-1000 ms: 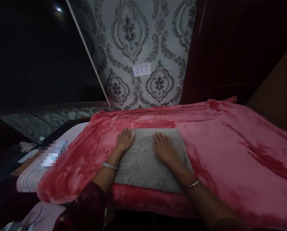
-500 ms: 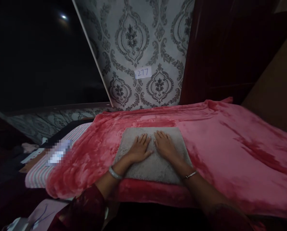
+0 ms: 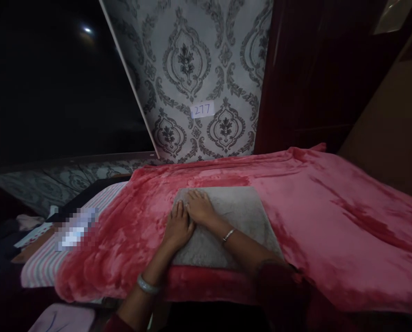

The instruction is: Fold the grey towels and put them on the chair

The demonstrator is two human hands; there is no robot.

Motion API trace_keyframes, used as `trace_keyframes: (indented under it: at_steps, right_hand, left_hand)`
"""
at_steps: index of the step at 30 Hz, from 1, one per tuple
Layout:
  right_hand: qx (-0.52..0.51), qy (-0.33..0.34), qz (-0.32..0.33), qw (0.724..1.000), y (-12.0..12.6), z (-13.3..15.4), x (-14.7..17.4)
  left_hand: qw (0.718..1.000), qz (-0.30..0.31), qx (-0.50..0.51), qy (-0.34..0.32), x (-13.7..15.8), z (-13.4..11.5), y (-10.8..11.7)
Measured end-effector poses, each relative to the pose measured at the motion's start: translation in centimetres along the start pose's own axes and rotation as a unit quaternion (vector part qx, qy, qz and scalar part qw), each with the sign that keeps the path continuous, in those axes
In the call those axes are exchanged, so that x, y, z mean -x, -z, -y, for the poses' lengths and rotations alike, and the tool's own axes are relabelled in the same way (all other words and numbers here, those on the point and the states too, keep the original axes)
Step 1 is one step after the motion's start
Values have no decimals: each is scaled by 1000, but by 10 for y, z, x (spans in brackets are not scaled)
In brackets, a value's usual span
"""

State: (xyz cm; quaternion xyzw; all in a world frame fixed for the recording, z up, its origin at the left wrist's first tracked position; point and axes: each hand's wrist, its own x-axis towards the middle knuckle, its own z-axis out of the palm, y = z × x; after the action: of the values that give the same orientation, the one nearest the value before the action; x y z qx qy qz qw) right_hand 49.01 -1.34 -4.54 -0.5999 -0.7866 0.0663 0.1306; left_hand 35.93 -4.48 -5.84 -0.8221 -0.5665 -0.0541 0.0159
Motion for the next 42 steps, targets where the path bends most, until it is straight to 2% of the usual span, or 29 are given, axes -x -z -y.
trace_keyframes:
  at_steps: [3,7,14,17,19,20,23,26,27,28,30,32,35,39,42]
  right_hand:
    - [-2,9,14,1000,-6,-4,-13]
    - [42,-43,-6,998,-3,-49,-10]
    - [106,-173,-11,979,21,-155,45]
    - [109,-232,7,967,34,-171,68]
    - [111,-235,-4,966,39,-155,74]
    - [108,-215,-14,970,40,-137,74]
    - [69,-97,-25,993,28,-56,65]
    - [24,26,-19,999,-1,30,58]
    - [10,41,-11,999,-11,50,58]
    - [0,48,-7,999,-20,63,59]
    - [-9,47,3,999,-31,70,64]
    - [0,46,8,999,-33,53,76]
    - [35,14,5,999,-24,2,106]
    - [80,-98,-26,992,-13,-74,159]
    - [100,-172,-49,979,-7,-113,196]
  left_hand:
    - [1000,9,-5,3,1,0,-2]
    - [1000,-5,3,-6,1,1,-4]
    - [997,-7,69,-26,-7,14,-12]
    - [990,33,126,-61,-11,33,-12]
    - [977,55,186,-89,-10,48,-11]
    - [969,58,220,-97,-9,54,-11]
    - [949,33,295,-104,-5,68,-16]
    - [949,-9,295,-110,-3,73,-28]
    - [951,-20,288,-115,-3,73,-33]
    - [952,-27,281,-120,-3,74,-36]
    - [954,-31,268,-129,-3,74,-40]
    - [957,-27,256,-132,-2,75,-41]
    - [962,-23,245,-122,-1,76,-39]
    - [965,-27,235,-117,-2,75,-40]
    - [965,-25,233,-115,-4,76,-39]
